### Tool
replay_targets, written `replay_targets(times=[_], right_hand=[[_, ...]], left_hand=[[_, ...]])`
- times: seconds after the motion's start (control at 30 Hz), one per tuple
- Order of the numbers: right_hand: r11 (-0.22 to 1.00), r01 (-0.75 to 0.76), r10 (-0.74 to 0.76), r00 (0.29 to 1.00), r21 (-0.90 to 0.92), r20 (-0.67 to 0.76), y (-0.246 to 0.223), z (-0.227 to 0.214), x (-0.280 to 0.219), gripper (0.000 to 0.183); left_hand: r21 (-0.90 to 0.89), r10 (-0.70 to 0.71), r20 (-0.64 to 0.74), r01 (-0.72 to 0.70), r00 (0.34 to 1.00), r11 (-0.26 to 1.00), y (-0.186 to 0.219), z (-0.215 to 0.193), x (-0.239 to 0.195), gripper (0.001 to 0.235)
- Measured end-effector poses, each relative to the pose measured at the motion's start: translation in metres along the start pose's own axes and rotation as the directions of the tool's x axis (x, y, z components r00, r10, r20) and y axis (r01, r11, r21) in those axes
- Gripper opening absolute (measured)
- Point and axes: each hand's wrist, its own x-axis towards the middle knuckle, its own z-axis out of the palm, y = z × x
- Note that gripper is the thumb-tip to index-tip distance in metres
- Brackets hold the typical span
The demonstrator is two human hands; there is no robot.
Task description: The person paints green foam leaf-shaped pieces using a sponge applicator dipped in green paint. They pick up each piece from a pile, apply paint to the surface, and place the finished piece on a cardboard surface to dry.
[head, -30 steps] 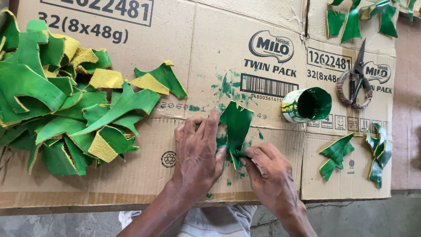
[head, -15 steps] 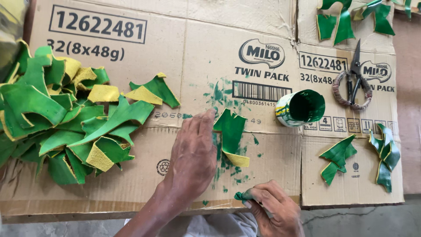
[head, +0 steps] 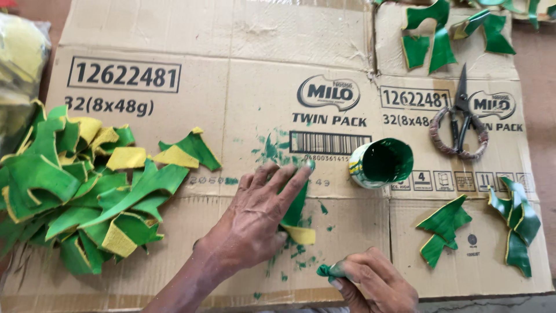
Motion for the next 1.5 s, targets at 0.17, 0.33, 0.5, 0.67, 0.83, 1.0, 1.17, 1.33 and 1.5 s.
replay_targets(times=[0.17,0.33,0.5,0.67,0.83,1.0,1.17,1.33,1.5], right_hand=[[0.983,0.121,-0.127,0.991,-0.135,-0.040,0.007,-0.005,0.017,0.033],[0.990,0.138,-0.140,0.987,0.024,0.084,0.016,-0.041,0.047,0.035],[0.983,0.165,-0.161,0.986,-0.083,0.053,0.031,-0.078,0.075,0.035],[0.945,0.150,-0.160,0.987,-0.289,-0.009,0.059,-0.100,0.096,0.036],[0.957,0.131,-0.151,0.987,-0.258,-0.060,0.084,-0.104,0.111,0.039],[0.962,0.098,-0.118,0.991,-0.255,-0.066,0.100,-0.107,0.110,0.040],[0.956,0.066,-0.086,0.995,-0.286,-0.058,0.106,-0.108,0.109,0.039],[0.964,0.084,-0.102,0.993,-0.250,-0.059,0.099,-0.114,0.105,0.044],[0.973,0.008,-0.016,0.999,-0.230,-0.032,0.073,-0.118,0.093,0.045]], left_hand=[[0.107,0.111,0.055,-0.116,0.992,0.987,0.001,-0.013,0.024,0.103],[0.179,0.356,-0.193,-0.324,0.914,0.929,-0.014,-0.021,0.058,0.111],[0.218,0.275,-0.093,-0.250,0.957,0.943,-0.018,-0.056,0.133,0.103],[0.304,0.435,-0.193,-0.368,0.880,0.879,-0.005,-0.073,0.238,0.101],[0.325,0.440,-0.227,-0.359,0.869,0.875,0.002,-0.072,0.345,0.110],[0.310,0.416,-0.244,-0.336,0.876,0.889,-0.003,-0.064,0.405,0.113],[0.276,0.395,-0.268,-0.322,0.879,0.906,-0.005,-0.062,0.418,0.114],[0.368,0.306,-0.268,-0.196,0.914,0.909,-0.003,-0.061,0.396,0.105],[0.385,0.210,-0.195,-0.123,0.958,0.915,0.007,-0.072,0.336,0.085]])
